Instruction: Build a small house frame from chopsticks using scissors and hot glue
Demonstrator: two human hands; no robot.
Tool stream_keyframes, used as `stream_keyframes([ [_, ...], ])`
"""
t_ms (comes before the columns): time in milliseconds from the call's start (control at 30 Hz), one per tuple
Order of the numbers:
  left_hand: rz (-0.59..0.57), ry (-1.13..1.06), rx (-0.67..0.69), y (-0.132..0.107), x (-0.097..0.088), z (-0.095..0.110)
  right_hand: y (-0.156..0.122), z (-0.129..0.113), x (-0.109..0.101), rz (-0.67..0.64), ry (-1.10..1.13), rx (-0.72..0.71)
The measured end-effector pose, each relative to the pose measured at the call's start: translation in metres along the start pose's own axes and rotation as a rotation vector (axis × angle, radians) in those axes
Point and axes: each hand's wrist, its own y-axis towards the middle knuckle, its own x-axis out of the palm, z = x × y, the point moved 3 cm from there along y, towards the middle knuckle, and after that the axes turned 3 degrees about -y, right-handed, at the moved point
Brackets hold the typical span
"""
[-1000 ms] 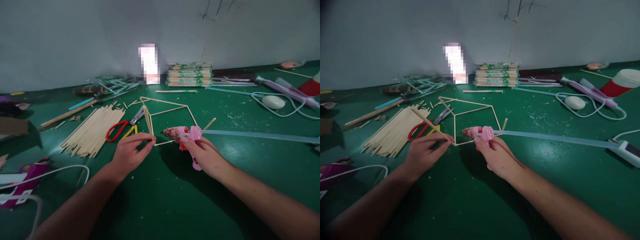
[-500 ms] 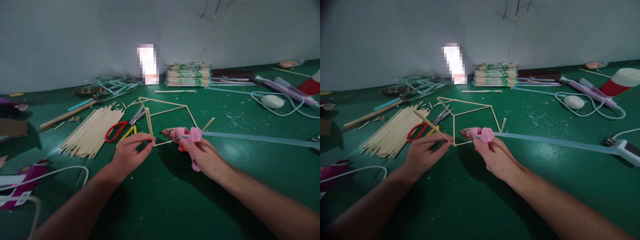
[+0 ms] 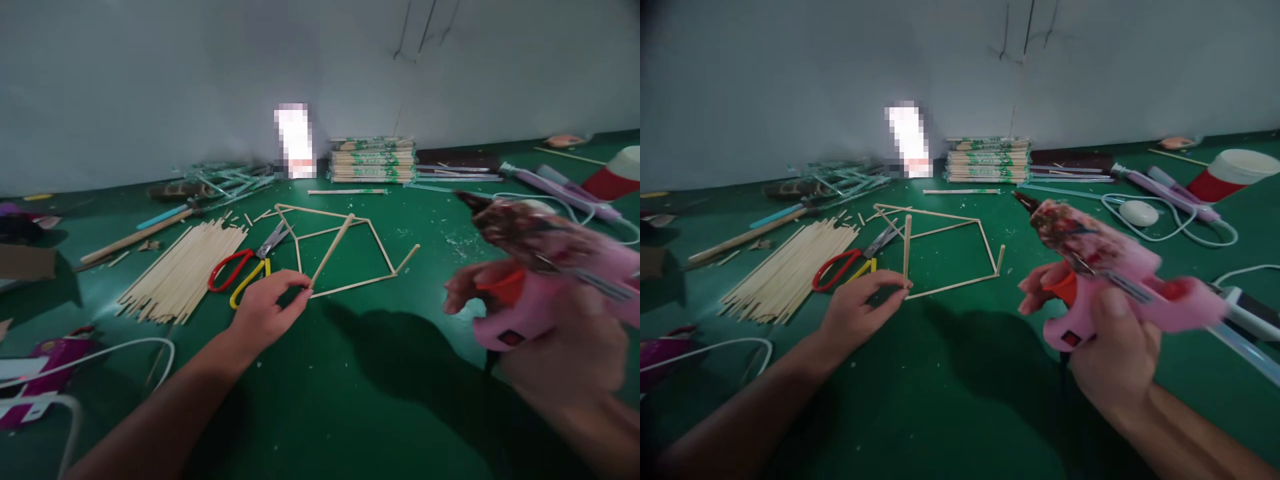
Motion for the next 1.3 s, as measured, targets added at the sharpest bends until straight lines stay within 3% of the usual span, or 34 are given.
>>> stream_keyframes([
  [167,-0.025,0.017,0.012,0.003,0.003,0.0,0.012,0.032,-0.006,0.0,0.12,0.197],
  [300,-0.034,0.036,0.028,0.005,0.004,0.0,0.015,0.043,-0.002,-0.045,0.17,0.203],
  [467,-0.046,0.047,0.055,0.007,0.005,0.002,0.016,0.046,-0.002,-0.086,0.166,0.187],
  [700,-0.076,0.018,0.079,0.007,0.008,0.007,0.018,0.04,-0.007,-0.031,0.194,0.141],
  [1100,-0.117,0.027,0.009,0.008,0.01,0.002,0.008,0.051,-0.031,-0.221,0.03,0.221],
  [1300,-0.132,0.055,0.0,0.009,0.011,0.002,0.003,0.047,-0.034,-0.232,0.003,0.13],
])
